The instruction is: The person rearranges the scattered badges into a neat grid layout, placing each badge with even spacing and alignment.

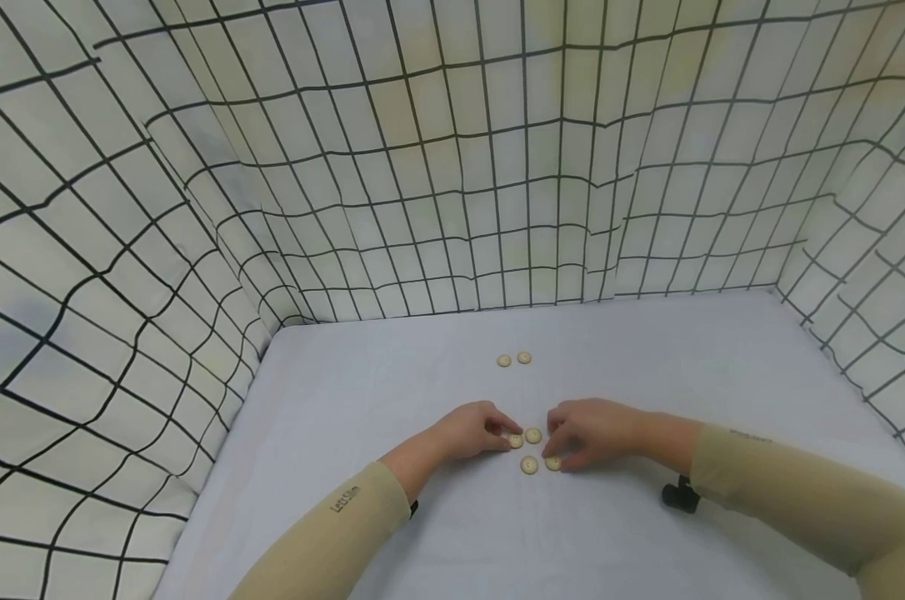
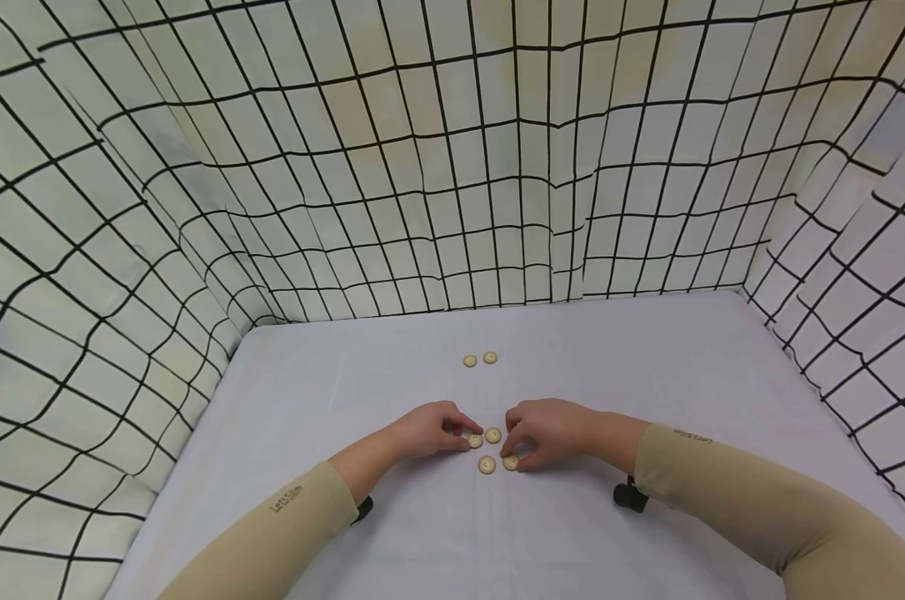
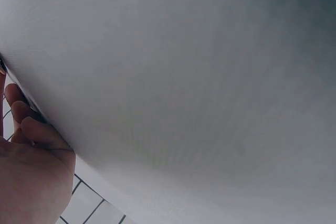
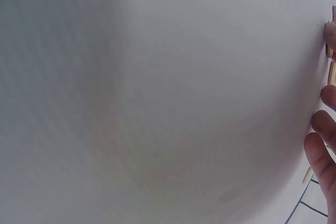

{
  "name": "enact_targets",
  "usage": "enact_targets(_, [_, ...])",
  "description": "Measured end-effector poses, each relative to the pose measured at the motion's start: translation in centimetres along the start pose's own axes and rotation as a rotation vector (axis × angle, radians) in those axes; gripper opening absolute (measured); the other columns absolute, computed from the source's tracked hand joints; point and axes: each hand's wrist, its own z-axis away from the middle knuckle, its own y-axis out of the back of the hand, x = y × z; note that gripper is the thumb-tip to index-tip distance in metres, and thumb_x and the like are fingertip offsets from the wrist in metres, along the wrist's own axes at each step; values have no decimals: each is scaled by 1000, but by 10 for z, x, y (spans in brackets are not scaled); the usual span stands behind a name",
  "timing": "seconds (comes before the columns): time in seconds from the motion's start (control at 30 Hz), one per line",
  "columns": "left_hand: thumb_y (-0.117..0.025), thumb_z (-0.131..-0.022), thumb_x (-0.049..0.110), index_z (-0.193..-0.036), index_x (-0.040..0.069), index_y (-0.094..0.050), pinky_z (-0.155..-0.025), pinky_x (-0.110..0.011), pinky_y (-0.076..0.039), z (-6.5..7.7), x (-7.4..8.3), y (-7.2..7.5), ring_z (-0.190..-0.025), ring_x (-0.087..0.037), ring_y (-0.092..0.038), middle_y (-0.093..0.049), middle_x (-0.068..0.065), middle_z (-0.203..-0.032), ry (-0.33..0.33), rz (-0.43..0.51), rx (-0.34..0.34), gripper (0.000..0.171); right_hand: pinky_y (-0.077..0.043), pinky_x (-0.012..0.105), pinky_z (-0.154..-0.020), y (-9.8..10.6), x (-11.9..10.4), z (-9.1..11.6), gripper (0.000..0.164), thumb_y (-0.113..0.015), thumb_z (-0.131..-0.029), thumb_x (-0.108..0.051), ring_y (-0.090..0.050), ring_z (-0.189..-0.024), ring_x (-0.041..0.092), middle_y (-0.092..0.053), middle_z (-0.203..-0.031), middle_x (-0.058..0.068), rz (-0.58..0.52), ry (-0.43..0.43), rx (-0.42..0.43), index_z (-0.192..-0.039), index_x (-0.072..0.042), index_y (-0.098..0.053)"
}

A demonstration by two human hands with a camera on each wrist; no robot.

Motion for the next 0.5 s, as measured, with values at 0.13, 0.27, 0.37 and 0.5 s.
enact_targets(0.13, [-77,-87,28,-107,32,-78,-76,-30,-43,1,1,0,-84,-10,-51,-57,7,-89,1,-6,3,20,-47,24,-79,-1,0,0,25,-78,-85,-34,-51,-89,4,-58,-98,-17,-20,9,12,-109,-34,-76])
enact_targets(0.27, [-77,-88,27,-108,32,-78,-76,-29,-43,1,2,0,-84,-10,-51,-57,7,-89,-3,-13,0,21,-47,23,-80,-3,2,0,24,-78,-85,-35,-51,-88,2,-57,-98,-18,-35,-2,16,-109,-35,-76])
enact_targets(0.37, [-76,-88,27,-108,32,-77,-76,-29,-43,2,2,1,-84,-10,-51,-57,8,-89,-6,-14,-6,21,-46,23,-78,-5,5,1,24,-77,-85,-35,-50,-87,2,-56,-96,-19,-51,-7,29,-109,-35,-76])
enact_targets(0.5, [-76,-88,27,-108,32,-77,-77,-29,-43,1,2,2,-84,-10,-51,-57,8,-89,-7,-9,-8,21,-46,23,-75,-4,10,3,24,-78,-85,-33,-49,-83,3,-54,-93,-19,-59,2,70,-109,-34,-76])
